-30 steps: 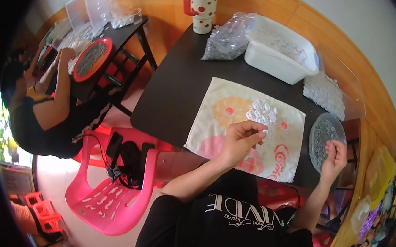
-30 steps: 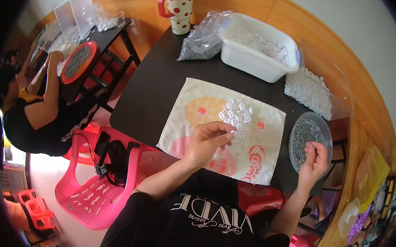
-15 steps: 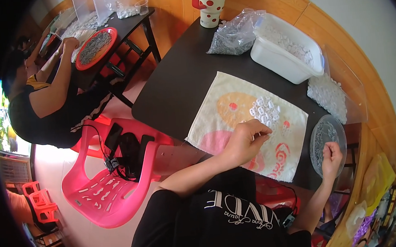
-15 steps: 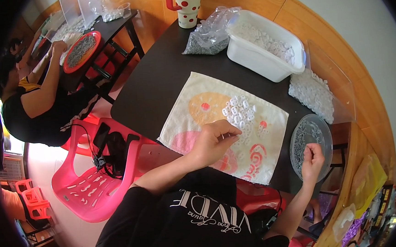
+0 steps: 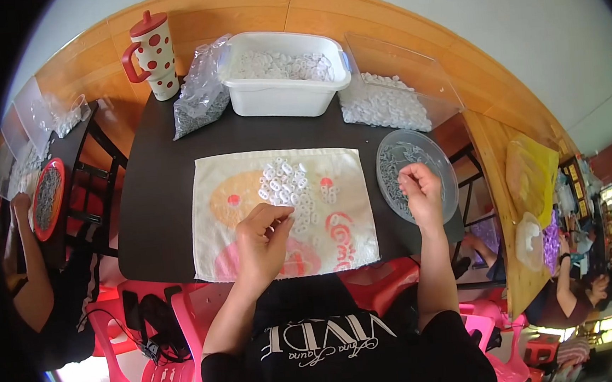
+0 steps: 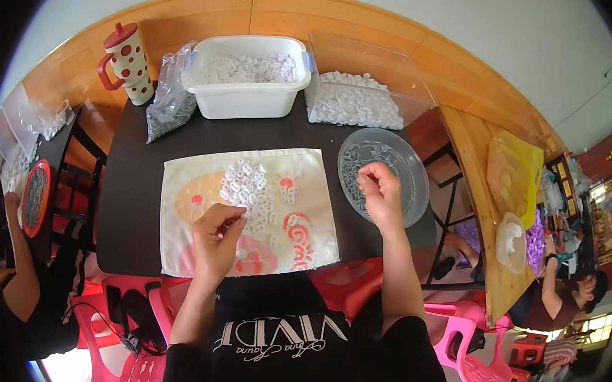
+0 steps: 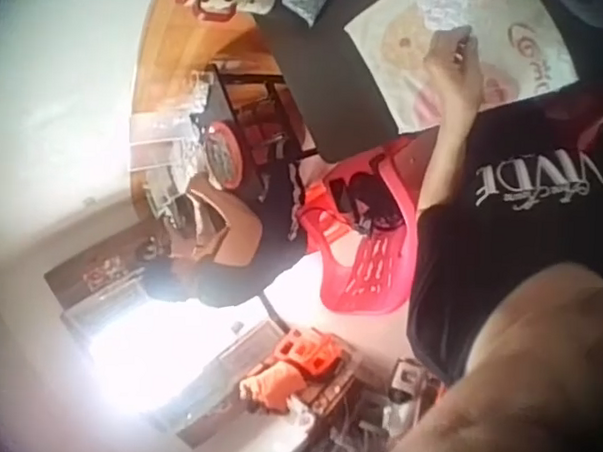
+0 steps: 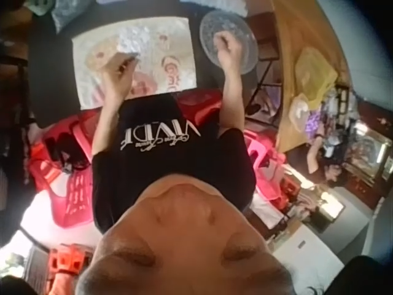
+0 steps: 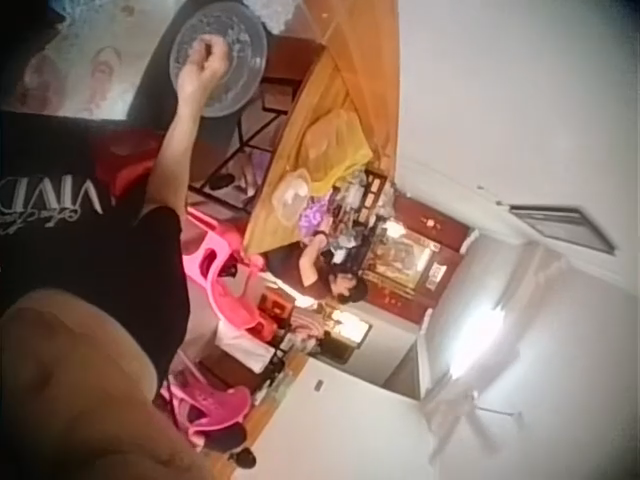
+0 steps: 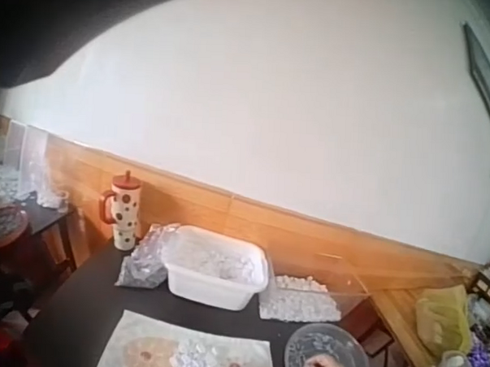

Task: Assembling small white plastic components with tiny metal pins by hand at a workbench.

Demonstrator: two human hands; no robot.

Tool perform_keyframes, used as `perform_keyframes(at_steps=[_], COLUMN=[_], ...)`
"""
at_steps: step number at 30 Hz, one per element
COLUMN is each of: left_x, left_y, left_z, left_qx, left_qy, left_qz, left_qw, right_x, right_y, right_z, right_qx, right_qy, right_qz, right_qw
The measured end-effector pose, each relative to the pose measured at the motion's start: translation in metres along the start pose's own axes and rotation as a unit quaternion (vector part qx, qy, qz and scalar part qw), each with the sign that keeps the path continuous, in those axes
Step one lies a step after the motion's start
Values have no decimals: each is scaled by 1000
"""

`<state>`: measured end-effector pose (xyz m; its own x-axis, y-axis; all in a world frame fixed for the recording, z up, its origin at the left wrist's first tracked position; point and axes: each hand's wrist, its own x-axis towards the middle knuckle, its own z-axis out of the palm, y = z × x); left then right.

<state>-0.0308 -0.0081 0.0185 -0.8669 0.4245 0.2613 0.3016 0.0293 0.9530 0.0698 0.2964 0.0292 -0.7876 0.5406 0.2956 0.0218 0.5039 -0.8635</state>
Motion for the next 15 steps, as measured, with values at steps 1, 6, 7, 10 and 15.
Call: perform_keyframes(at_steps=[1,6,7,10,15], left_x=[0,14,15,15,46], left_y=[-1,-4,-5,-13,-22], left_z=[0,-12,-21,-56,-70], left_qx=[-4,-102,-181,-457,-495], left_qy=[2,14,19,77,132], left_qz=[-1,-63,-128,-244,-250], left_qw=[1000,993,975,852,821], right_x=[0,6,8,7,0], right_y=[0,-5,-6,-7,34], right_z=[-1,-1,3,11,-17], right_qx=[22,131,146,152,130], right_qy=[-3,6,7,4,68], right_qz=[10,50,52,71,54], right_qw=[1000,990,988,986,988])
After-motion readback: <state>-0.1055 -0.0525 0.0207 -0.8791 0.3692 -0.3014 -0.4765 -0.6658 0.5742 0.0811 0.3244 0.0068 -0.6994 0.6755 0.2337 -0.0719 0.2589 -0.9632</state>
